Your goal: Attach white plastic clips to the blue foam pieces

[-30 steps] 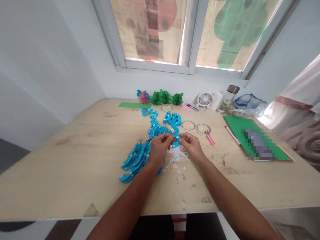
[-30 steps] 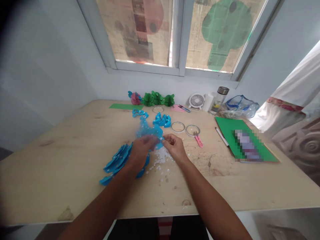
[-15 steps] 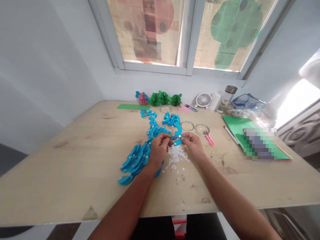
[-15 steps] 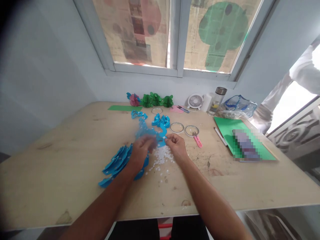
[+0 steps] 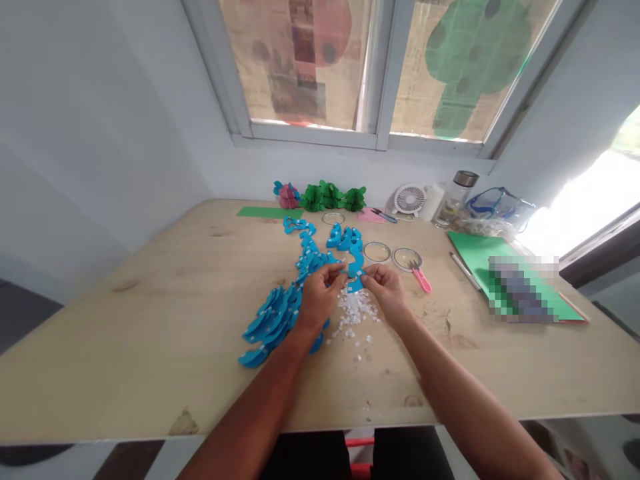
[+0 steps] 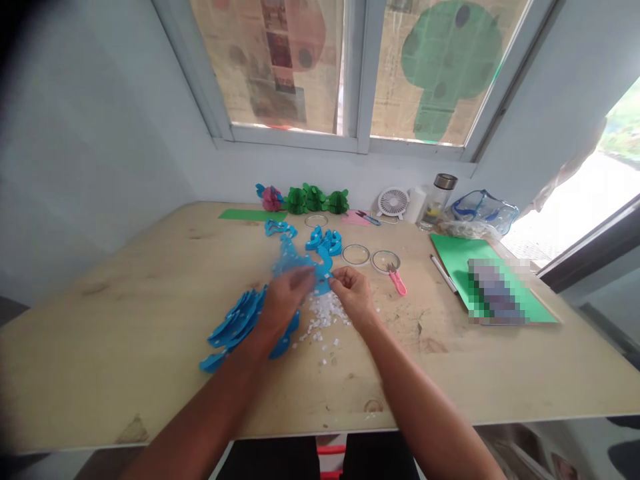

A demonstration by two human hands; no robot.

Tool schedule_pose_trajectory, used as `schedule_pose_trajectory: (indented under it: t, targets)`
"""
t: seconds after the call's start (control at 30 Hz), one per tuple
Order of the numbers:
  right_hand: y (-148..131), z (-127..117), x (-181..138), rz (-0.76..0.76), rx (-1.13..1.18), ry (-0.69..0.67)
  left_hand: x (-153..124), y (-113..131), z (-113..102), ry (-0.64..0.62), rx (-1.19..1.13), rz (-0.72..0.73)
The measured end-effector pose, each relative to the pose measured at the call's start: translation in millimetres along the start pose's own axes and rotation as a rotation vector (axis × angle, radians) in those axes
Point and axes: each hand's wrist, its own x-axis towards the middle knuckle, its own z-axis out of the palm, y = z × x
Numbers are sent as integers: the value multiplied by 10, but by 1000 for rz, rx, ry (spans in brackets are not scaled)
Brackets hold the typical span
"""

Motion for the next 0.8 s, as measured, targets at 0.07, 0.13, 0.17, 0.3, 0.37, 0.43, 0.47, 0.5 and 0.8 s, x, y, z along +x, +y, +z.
schedule_pose_trajectory:
  t: [0.07,0.13,0.17,0.3,0.37,0.43,0.47,0.5,0.8]
  targets:
    - [15,5,-3,11,-15,-11,-1,-3,21,-13,-151,-61]
    - [35,10,-5,19,-36,-20,-4,-11,41,-24,-237,-105]
    - [44,12,-6,22,-49,-27,-7,-13,49,-19,-257,-116]
    - [63,15,-13,28,-97,-68,-29,7,57,52,-288,-141]
    - [72,13,-14,24,-112,-100,-43,30,56,86,-280,-142]
    - [88,12,-12,12,-124,-117,-57,52,57,114,-236,-122]
    - [98,13,-10,4,-134,-117,-63,61,58,127,-204,-103]
    - [108,14,-9,-5,-147,-112,-69,68,61,143,-170,-79]
    - [144,37,-26,-125,-267,-37,-86,38,95,201,24,52]
